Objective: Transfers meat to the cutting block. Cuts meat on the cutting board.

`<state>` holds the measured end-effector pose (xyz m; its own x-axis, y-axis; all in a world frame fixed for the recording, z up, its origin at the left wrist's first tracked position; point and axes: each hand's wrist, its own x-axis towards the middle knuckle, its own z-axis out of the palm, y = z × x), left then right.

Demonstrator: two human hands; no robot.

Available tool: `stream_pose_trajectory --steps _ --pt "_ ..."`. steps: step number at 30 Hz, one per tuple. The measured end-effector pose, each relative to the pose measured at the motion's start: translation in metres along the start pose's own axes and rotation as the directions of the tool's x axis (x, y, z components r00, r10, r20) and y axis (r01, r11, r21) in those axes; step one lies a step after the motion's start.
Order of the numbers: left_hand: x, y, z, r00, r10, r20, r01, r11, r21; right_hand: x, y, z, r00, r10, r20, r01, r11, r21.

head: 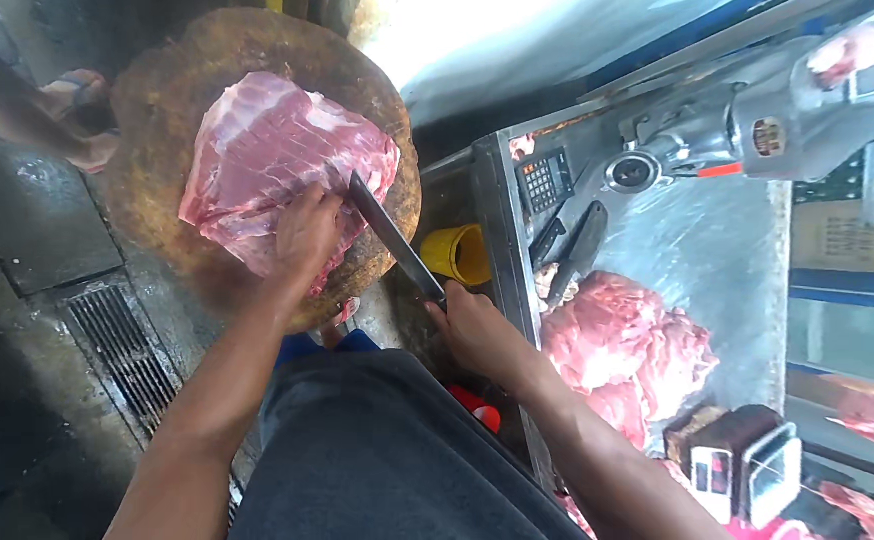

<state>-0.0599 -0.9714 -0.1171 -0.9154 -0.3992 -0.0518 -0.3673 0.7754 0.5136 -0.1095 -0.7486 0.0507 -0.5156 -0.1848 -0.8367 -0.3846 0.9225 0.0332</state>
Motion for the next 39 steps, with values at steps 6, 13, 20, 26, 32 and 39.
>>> stream_pose_trajectory --steps 6,13,20,26,32,39 --pt "-0.007 -0.008 -0.02 0.995 -0.083 -0.047 0.072 0.976 -0.208 -0.074 0.087 0.038 0.986 0.16 0.036 -0.16 0.987 -0.019" --pt "-0.081 0.058 -0.03 0.702 -0.143 0.697 0.712 0.153 -0.686 -0.095 0.094 0.036 0.962 0.13 -0.24 -0.092 0.982 0.164" --pt "-0.037 0.09 0.011 0.55 -0.488 0.678 0.366 -0.589 -0.72 -0.012 0.102 0.014 0.977 0.055 -0.207 -0.003 0.97 0.243" --pt "-0.015 0.091 0.0 0.365 -0.879 0.307 -0.038 -0.344 -0.938 0.078 0.143 -0.008 0.991 -0.127 -0.031 0.131 0.957 0.261" --pt "-0.004 0.083 -0.047 0.302 -0.952 -0.051 -0.125 0.014 -0.992 0.108 0.174 -0.042 0.969 -0.236 0.077 0.22 0.96 0.173" --pt "-0.018 0.094 0.051 0.237 -0.959 -0.153 0.176 0.197 -0.964 0.13 0.19 -0.056 0.945 -0.309 0.108 0.289 0.943 0.168"
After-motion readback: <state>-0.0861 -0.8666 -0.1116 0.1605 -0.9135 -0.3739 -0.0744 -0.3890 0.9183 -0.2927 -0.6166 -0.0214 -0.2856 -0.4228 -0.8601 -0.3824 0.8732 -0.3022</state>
